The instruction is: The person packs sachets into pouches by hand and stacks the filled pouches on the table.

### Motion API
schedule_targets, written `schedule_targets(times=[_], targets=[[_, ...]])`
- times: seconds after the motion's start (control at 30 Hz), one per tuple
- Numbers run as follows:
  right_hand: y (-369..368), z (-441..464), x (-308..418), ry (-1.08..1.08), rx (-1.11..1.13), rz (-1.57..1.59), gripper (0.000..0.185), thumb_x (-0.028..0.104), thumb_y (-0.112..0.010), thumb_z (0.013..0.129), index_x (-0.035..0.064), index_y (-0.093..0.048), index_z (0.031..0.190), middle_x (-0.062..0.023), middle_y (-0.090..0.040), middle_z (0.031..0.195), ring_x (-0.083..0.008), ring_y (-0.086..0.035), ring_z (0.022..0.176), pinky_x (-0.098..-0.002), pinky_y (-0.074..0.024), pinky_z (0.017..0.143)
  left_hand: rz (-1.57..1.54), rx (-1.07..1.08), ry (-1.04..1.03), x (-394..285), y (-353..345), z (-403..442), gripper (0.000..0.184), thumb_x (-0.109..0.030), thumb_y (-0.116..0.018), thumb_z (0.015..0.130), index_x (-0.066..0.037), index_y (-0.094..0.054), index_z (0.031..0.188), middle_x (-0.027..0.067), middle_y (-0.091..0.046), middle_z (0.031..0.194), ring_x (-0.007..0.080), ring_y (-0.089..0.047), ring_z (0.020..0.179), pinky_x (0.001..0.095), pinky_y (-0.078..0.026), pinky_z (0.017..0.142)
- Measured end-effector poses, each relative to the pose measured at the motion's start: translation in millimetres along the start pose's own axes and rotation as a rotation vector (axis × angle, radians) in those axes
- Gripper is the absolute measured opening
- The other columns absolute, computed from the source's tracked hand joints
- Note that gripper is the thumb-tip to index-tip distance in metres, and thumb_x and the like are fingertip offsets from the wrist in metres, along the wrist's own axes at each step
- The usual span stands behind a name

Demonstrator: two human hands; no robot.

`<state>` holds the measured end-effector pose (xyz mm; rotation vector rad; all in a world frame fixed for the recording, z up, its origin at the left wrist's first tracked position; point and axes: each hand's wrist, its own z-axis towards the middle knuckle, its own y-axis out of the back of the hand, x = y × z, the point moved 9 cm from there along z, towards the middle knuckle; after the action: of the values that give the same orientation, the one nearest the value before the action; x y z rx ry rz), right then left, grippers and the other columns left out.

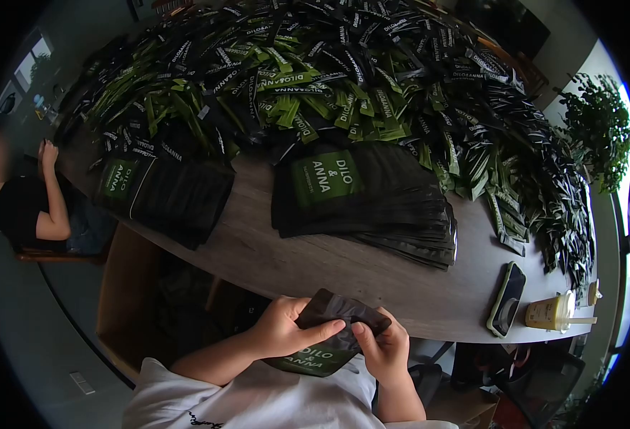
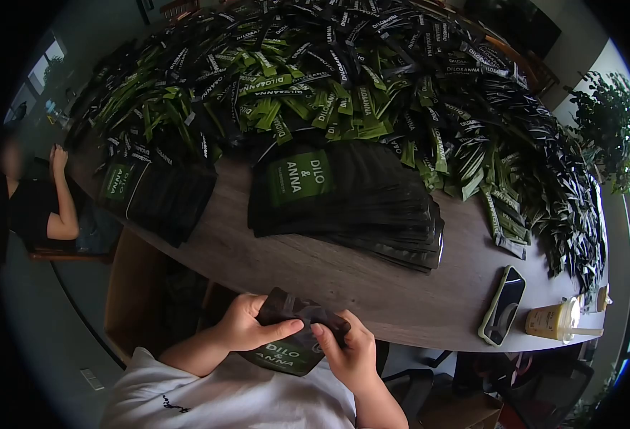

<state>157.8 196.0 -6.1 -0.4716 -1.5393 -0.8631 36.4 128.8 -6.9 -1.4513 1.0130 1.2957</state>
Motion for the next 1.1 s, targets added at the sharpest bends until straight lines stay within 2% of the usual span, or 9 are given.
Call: schedule_targets(times=[0.37,0.47,0.63,0.7,0.77,0.8,0.93,1.0,1.1], targets=[[-17,15,41,0.412,0.301,-0.152,0.018,0.012,-0.065,0.073,-0.0007,-0.061,0.086,-0.0096,-0.059,0.079,-0.023,-0.055,0.066,-0.0303,-0.0455,0.06,0.358,0.093,-0.402,-31,18,-14,0.013,-0.005,-0.064,0.074,-0.001,-0.063,0.087,0.0066,-0.065,0.08,0.0159,-0.057,0.062,0.0262,-0.042,0.058],[18,33,43,0.419,0.205,-0.449,0.023,0.014,-0.064,0.075,0.0031,-0.061,0.095,-0.0099,-0.06,0.085,-0.0241,-0.057,0.071,-0.0319,-0.047,0.063,0.34,0.135,-0.318,-38,54,-34,0.017,-0.002,-0.065,0.071,-0.002,-0.065,0.088,0.0058,-0.066,0.08,0.0157,-0.062,0.07,0.0256,-0.041,0.061],[210,112,-5,0.231,-0.543,-0.806,0.021,0.006,-0.051,0.082,0.0009,-0.055,0.102,-0.0162,-0.056,0.099,-0.0303,-0.056,0.087,-0.0355,-0.0457,0.075,1.015,0.009,0.22,-10,163,-99,0.021,-0.01,-0.068,0.068,-0.002,-0.066,0.087,0.0105,-0.065,0.086,0.0178,-0.061,0.081,0.028,-0.042,0.07],[255,140,-44,0.242,-0.571,-1.126,0.041,0.018,-0.056,0.078,0.001,-0.047,0.114,-0.0155,-0.054,0.105,-0.0313,-0.05,0.098,-0.0394,-0.0426,0.081,1.253,-0.071,0.319,-17,167,-104,0.028,-0.012,-0.068,0.069,-0.002,-0.064,0.094,0.0132,-0.063,0.094,0.0204,-0.06,0.086,0.0299,-0.044,0.072],[259,164,-64,0.027,-0.45,-1.265,0.044,0.02,-0.056,0.077,0.0018,-0.046,0.115,-0.0154,-0.053,0.104,-0.0317,-0.05,0.097,-0.0403,-0.0427,0.081,1.094,-0.221,0.33,-24,165,-102,0.035,-0.014,-0.069,0.069,-0.004,-0.061,0.101,0.0133,-0.061,0.099,0.0223,-0.06,0.087,0.0306,-0.046,0.074],[256,172,-65,0.123,-0.441,-1.304,0.037,0.02,-0.054,0.077,0.0017,-0.046,0.109,-0.0166,-0.052,0.101,-0.0347,-0.052,0.093,-0.0425,-0.0437,0.077,1.096,-0.228,0.329,-28,158,-96,0.035,-0.014,-0.069,0.069,-0.004,-0.061,0.101,0.0133,-0.061,0.099,0.0223,-0.06,0.087,0.0306,-0.046,0.074],[261,180,-21,0.115,-0.549,-1.099,0.021,0.011,-0.046,0.079,0.0021,-0.043,0.098,-0.0212,-0.051,0.099,-0.0416,-0.052,0.083,-0.0456,-0.0439,0.069,0.872,-0.118,0.004,-54,115,-50,0.036,-0.013,-0.068,0.071,-0.004,-0.059,0.104,0.0116,-0.062,0.098,0.023,-0.06,0.09,0.0289,-0.049,0.075],[271,167,19,0.336,-0.574,-1.034,0.012,0.009,-0.048,0.079,-0.0006,-0.046,0.087,-0.0212,-0.053,0.078,-0.0399,-0.052,0.075,-0.0416,-0.0415,0.064,0.87,-0.155,-0.112,-69,105,-27,0.031,-0.011,-0.067,0.072,-0.004,-0.061,0.102,0.01,-0.062,0.099,0.0233,-0.058,0.095,0.0311,-0.048,0.08],[304,150,14,0.097,-0.428,-1.1,0.014,0.012,-0.055,0.075,-0.0009,-0.052,0.069,-0.0171,-0.052,0.06,-0.0304,-0.054,0.056,-0.0354,-0.0409,0.053,0.936,-0.131,-0.362,-81,81,12,0.031,-0.011,-0.065,0.073,-0.005,-0.06,0.103,0.0085,-0.057,0.11,0.0245,-0.048,0.111,0.0349,-0.041,0.09]])
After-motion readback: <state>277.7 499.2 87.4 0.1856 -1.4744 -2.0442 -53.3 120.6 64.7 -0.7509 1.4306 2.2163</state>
